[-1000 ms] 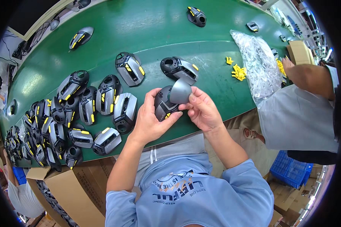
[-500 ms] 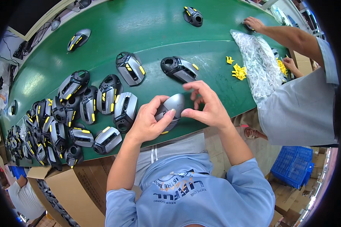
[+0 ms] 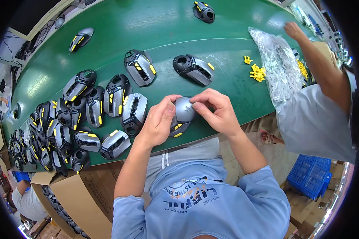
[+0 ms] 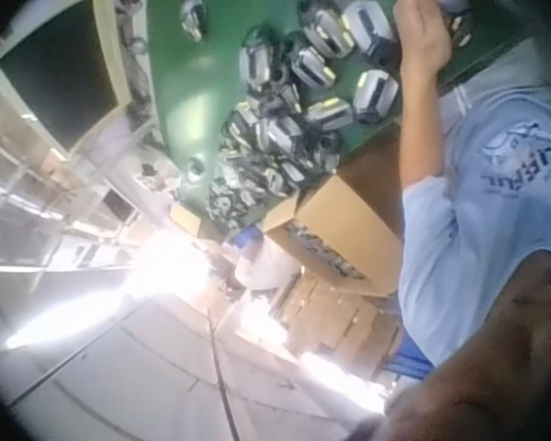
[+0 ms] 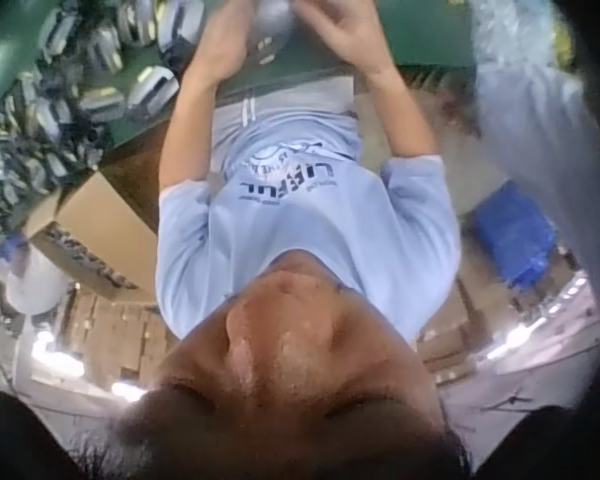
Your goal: The person assembles computer mouse shells by picking mouse bases from the table, taking grey covers from a box, and snapping each cover onto a mouse base by hand.
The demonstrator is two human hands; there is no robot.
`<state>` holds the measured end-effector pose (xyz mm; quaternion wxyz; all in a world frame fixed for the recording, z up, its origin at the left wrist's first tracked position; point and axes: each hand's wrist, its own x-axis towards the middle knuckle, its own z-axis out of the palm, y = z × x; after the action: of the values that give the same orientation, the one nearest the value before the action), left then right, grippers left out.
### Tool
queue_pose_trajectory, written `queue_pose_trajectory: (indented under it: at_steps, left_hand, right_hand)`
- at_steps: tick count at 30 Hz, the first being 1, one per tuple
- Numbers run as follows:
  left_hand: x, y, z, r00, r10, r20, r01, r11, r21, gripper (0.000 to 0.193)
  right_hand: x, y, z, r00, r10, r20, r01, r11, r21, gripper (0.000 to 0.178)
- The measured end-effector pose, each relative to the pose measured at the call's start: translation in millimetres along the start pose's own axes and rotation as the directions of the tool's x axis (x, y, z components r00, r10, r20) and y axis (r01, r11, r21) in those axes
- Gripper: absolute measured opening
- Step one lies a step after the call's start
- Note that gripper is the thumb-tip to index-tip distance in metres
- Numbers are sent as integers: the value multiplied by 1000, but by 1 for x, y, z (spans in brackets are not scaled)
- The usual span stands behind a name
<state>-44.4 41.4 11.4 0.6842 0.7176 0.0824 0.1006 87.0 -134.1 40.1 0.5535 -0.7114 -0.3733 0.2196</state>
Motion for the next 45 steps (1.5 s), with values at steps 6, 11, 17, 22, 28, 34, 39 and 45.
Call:
queue_pose_trajectory:
  at_steps: [6,11,17,22,28,34,39,45]
  left_hand:
    - [1,-2,0,999,-54,2,54,998,-14,56]
    - [3,-7,2,1000,-20,0,20,1000,-9,62]
    - [3,-2,-3,993,-97,66,96,995,16,87]
    - [0,-7,-5,995,-61,79,58,998,40,90]
    - [0,-6,-2,995,-63,72,67,996,-58,89]
    - [-3,-3,2,995,-83,-60,70,978,-198,70]
    - [-6,6,1,1000,-7,-14,5,989,-150,45]
    - [2,4,-8,967,-238,87,244,786,-567,33]
  right_hand:
    - [5,-9,4,910,-414,13,382,825,-416,29]
    - [8,-7,9,913,-409,-13,357,813,-459,38]
    - [7,-6,8,897,-441,-18,386,805,-452,42]
    - [12,3,2,933,-356,48,348,863,-365,46]
    - [9,16,3,952,-301,58,306,943,-131,46]
    - [-3,8,12,966,-257,22,258,963,-79,46]
    - [-3,17,8,996,42,83,-64,958,279,42]
    - [8,12,-1,981,-168,99,157,981,110,32]
